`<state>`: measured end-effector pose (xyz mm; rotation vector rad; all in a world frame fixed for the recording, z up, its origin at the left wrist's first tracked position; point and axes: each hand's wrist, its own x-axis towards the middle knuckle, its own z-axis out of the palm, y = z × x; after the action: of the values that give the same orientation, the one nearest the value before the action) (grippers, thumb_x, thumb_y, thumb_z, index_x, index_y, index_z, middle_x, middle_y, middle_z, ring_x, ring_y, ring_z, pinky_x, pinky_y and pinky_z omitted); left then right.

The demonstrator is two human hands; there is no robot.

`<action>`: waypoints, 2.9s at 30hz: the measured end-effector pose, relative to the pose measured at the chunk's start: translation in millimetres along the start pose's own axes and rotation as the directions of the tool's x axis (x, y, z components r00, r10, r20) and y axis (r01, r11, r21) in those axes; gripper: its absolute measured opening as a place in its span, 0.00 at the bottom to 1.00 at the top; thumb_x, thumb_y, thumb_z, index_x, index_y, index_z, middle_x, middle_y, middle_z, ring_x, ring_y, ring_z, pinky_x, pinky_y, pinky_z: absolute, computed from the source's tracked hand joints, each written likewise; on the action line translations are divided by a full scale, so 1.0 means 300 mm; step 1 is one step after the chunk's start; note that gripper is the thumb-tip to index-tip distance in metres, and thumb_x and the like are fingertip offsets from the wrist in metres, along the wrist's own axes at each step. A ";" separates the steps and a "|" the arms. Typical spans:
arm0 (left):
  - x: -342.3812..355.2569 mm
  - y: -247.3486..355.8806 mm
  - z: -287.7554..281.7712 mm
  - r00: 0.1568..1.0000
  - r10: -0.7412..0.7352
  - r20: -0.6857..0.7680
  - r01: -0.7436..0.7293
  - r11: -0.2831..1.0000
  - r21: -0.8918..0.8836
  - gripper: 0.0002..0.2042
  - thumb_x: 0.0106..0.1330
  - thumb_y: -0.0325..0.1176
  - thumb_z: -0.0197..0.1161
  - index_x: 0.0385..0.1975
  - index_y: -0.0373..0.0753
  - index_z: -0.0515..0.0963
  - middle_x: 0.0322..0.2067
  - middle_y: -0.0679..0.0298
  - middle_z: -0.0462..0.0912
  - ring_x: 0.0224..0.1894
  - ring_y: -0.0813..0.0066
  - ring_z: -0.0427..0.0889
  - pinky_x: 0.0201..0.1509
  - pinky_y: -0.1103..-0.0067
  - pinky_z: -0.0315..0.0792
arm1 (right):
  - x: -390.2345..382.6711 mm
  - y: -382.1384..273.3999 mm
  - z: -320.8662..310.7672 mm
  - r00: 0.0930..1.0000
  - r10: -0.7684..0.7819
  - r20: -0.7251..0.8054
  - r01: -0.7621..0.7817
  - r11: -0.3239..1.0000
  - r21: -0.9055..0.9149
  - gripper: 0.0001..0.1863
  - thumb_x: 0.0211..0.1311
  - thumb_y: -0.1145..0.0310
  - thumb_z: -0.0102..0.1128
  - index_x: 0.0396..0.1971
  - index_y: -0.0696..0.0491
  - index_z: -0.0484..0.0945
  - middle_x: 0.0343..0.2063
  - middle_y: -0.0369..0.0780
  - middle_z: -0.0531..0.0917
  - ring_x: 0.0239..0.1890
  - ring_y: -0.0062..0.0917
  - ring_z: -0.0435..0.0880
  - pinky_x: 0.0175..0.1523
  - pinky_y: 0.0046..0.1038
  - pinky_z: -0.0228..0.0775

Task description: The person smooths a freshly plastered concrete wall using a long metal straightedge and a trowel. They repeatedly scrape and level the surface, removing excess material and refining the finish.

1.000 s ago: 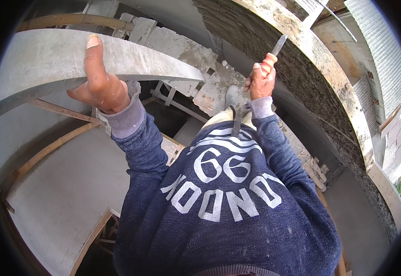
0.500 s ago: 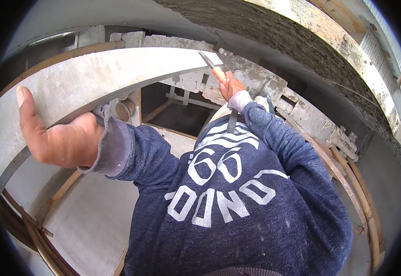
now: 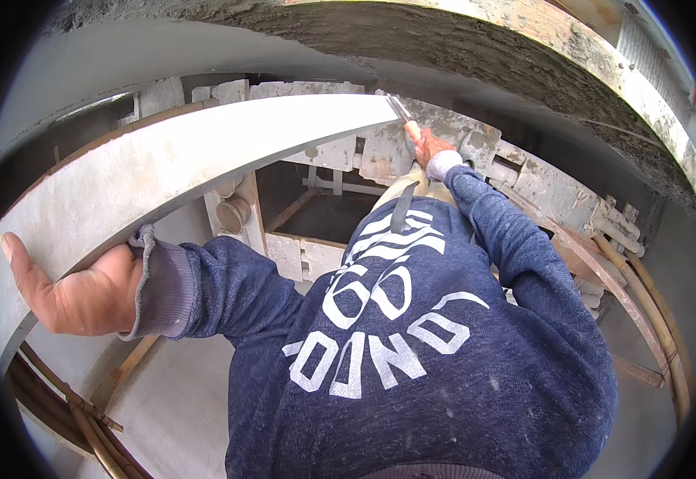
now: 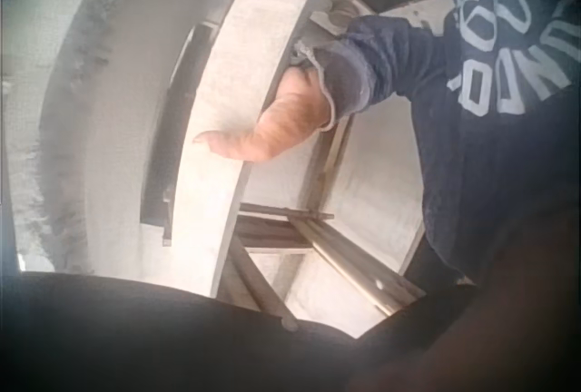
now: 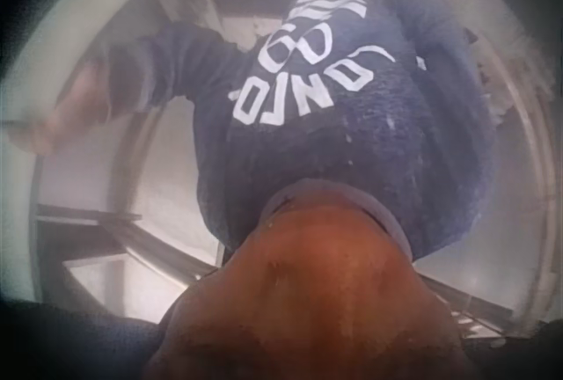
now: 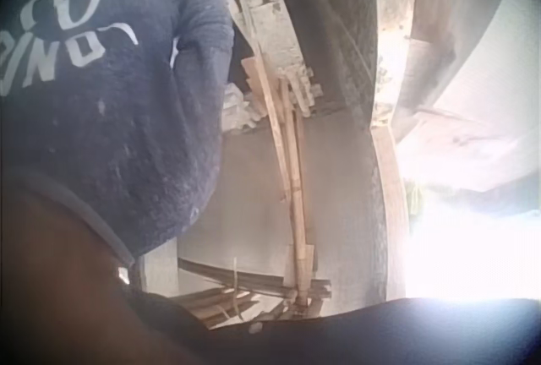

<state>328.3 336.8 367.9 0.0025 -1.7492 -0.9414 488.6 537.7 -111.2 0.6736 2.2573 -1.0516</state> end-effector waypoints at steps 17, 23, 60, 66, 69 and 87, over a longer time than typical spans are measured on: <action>0.088 0.048 -0.011 0.971 0.197 0.135 -0.215 0.967 0.134 0.17 0.56 0.31 0.72 0.45 0.34 0.85 0.48 0.43 0.83 0.42 0.47 0.87 0.48 0.61 0.84 | 0.007 0.034 0.002 0.946 0.236 -0.224 -0.174 0.949 0.265 0.20 0.64 0.60 0.57 0.51 0.49 0.62 0.37 0.53 0.84 0.43 0.53 0.84 0.48 0.50 0.73; 0.163 -0.004 -0.054 0.948 0.241 0.208 -0.277 0.946 0.168 0.19 0.56 0.27 0.73 0.50 0.43 0.85 0.47 0.50 0.85 0.44 0.56 0.88 0.52 0.68 0.83 | 0.006 0.056 0.036 0.966 0.157 -0.207 -0.114 0.972 0.207 0.19 0.63 0.60 0.56 0.50 0.49 0.63 0.36 0.51 0.85 0.43 0.52 0.84 0.47 0.49 0.73; 0.166 0.080 0.046 0.951 0.194 0.241 -0.079 0.905 -0.419 0.27 0.57 0.29 0.67 0.53 0.15 0.73 0.51 0.31 0.77 0.50 0.39 0.81 0.60 0.45 0.72 | 0.030 0.124 0.129 0.949 0.316 -0.022 -0.139 0.481 0.866 0.19 0.56 0.52 0.58 0.29 0.56 0.77 0.22 0.40 0.81 0.24 0.32 0.81 0.32 0.34 0.71; 0.233 0.062 0.039 0.950 0.058 0.307 0.130 0.821 -0.556 0.25 0.57 0.27 0.66 0.52 0.16 0.73 0.51 0.33 0.77 0.51 0.40 0.81 0.61 0.48 0.72 | 0.036 0.112 0.136 0.905 0.339 -0.257 0.001 0.603 0.798 0.20 0.55 0.51 0.59 0.33 0.56 0.79 0.23 0.43 0.82 0.27 0.39 0.82 0.34 0.39 0.71; 0.236 0.061 0.042 0.959 0.021 0.282 0.129 0.855 -0.502 0.25 0.58 0.27 0.65 0.52 0.16 0.73 0.51 0.33 0.77 0.52 0.40 0.80 0.62 0.49 0.72 | 0.070 0.141 0.191 0.917 0.359 -0.176 -0.112 0.653 0.749 0.20 0.56 0.52 0.59 0.34 0.56 0.78 0.22 0.44 0.81 0.26 0.41 0.81 0.33 0.40 0.71; 0.262 0.021 0.041 0.956 0.122 0.266 0.017 0.885 -0.465 0.23 0.60 0.28 0.64 0.50 0.13 0.72 0.49 0.31 0.77 0.52 0.39 0.79 0.61 0.50 0.73 | 0.048 0.116 0.149 0.903 0.385 -0.194 -0.117 0.652 0.749 0.22 0.55 0.53 0.59 0.44 0.55 0.77 0.39 0.53 0.85 0.44 0.51 0.84 0.47 0.44 0.75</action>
<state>289.6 314.1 433.7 -0.5163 -1.7302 -1.3535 512.6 524.7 -163.1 1.5664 1.8411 -1.8102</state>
